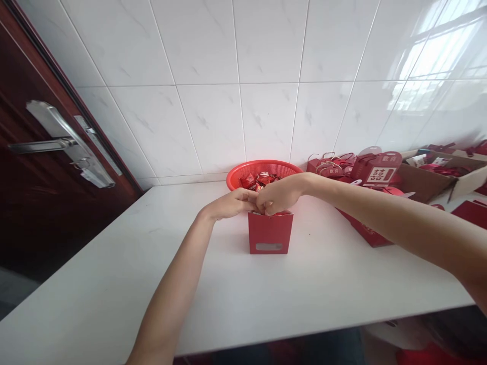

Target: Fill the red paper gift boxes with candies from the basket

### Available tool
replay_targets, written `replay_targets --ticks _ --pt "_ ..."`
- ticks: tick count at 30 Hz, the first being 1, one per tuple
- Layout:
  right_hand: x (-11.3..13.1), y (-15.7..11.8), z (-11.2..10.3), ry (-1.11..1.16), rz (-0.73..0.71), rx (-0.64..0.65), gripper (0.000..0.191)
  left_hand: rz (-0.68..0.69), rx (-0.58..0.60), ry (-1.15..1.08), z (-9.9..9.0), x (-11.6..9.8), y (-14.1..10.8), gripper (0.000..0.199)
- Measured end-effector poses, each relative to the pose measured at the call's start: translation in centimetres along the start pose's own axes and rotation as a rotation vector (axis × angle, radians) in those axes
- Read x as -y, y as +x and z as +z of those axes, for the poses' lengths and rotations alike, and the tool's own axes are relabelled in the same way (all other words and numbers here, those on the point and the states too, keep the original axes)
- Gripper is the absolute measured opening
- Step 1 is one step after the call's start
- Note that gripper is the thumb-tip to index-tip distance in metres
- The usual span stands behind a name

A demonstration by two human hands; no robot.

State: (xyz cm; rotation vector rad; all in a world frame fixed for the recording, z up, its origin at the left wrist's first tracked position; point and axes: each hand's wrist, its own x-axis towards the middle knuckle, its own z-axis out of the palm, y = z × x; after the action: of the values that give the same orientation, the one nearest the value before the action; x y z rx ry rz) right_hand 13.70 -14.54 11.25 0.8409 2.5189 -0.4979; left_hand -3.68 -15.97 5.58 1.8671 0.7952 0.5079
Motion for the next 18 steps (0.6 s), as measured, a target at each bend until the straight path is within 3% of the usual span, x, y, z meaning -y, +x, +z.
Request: replay_targets --ticks 9,15,18 --pt "0.3 1.8 -0.5 0.152 0.127 0.228 0.025 -0.014 0.036 0.017 0.0 0.0 0.0 0.027" --pt "-0.6 3.3 0.1 0.364 0.257 0.212 0.018 0.006 0.055 -0.012 -0.1 0.1 0.1 0.036" --pt "-1.1 4.3 0.3 0.324 0.259 0.042 0.018 0.007 0.052 -0.003 -0.2 0.4 0.2 0.039"
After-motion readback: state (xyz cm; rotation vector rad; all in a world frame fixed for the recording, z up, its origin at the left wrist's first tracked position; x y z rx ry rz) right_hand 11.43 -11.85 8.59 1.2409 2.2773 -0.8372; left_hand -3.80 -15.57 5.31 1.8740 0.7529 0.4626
